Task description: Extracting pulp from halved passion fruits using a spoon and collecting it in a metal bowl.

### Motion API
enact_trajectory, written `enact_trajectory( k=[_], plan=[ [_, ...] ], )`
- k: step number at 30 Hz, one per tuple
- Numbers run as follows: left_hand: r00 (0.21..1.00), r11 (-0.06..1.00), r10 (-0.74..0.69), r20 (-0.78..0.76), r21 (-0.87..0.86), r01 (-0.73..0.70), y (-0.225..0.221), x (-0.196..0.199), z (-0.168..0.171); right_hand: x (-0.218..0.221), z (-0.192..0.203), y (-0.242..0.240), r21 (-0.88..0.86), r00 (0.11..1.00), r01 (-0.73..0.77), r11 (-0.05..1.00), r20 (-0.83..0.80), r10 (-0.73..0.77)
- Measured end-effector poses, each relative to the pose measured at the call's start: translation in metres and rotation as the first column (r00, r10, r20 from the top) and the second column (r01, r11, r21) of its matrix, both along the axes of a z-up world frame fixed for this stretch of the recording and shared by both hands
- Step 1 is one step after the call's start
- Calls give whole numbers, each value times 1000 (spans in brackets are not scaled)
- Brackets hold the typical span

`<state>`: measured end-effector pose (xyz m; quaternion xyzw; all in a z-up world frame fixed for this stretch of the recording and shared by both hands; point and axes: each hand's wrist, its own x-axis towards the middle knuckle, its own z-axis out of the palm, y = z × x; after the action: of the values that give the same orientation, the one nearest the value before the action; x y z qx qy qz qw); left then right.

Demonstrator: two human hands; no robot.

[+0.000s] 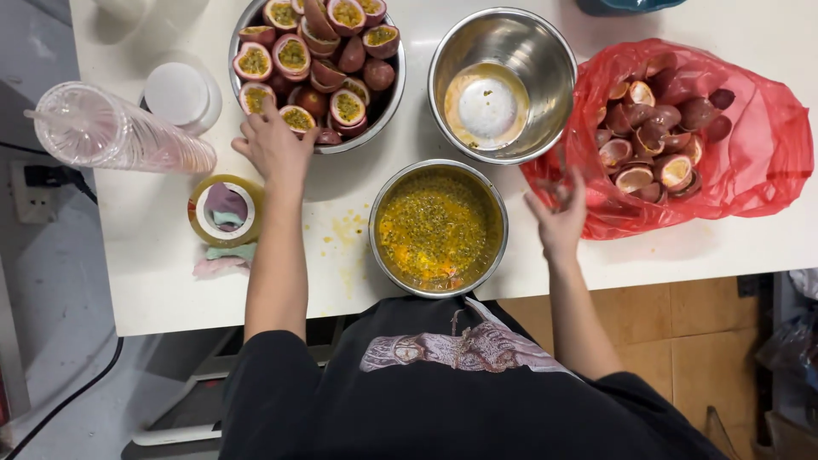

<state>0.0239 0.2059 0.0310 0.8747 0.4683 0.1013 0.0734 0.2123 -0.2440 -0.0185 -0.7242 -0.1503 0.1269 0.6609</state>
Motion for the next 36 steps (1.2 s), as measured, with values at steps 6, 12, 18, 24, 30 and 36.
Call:
enact_trajectory(
  k=[6, 12, 18, 24, 30, 36],
  plan=[
    [994, 995, -69, 84, 84, 62, -6, 3, -4, -42, 22, 14, -109, 989, -62, 992, -138, 46],
    [931, 958, -226, 288, 237, 160, 23, -12, -52, -49, 35, 17, -58, 984, -117, 991, -145, 108],
    [885, 942, -329, 329, 183, 282, 4, -17, -26, -55, 31, 20, -82, 980, -178, 981, -106, 170],
    [808, 938, -334, 486, 86, 336, -6, -25, -24, -62, 31, 17, -112, 978, -193, 975, -107, 181],
    [754, 923, -267, 600, -66, 379, -11, -24, -11, -66, 20, 10, -106, 964, -226, 968, -164, 207],
    [750, 933, -268, 605, -30, 358, -4, -24, -28, -68, 15, 13, -142, 958, -264, 954, -154, 243]
  ],
)
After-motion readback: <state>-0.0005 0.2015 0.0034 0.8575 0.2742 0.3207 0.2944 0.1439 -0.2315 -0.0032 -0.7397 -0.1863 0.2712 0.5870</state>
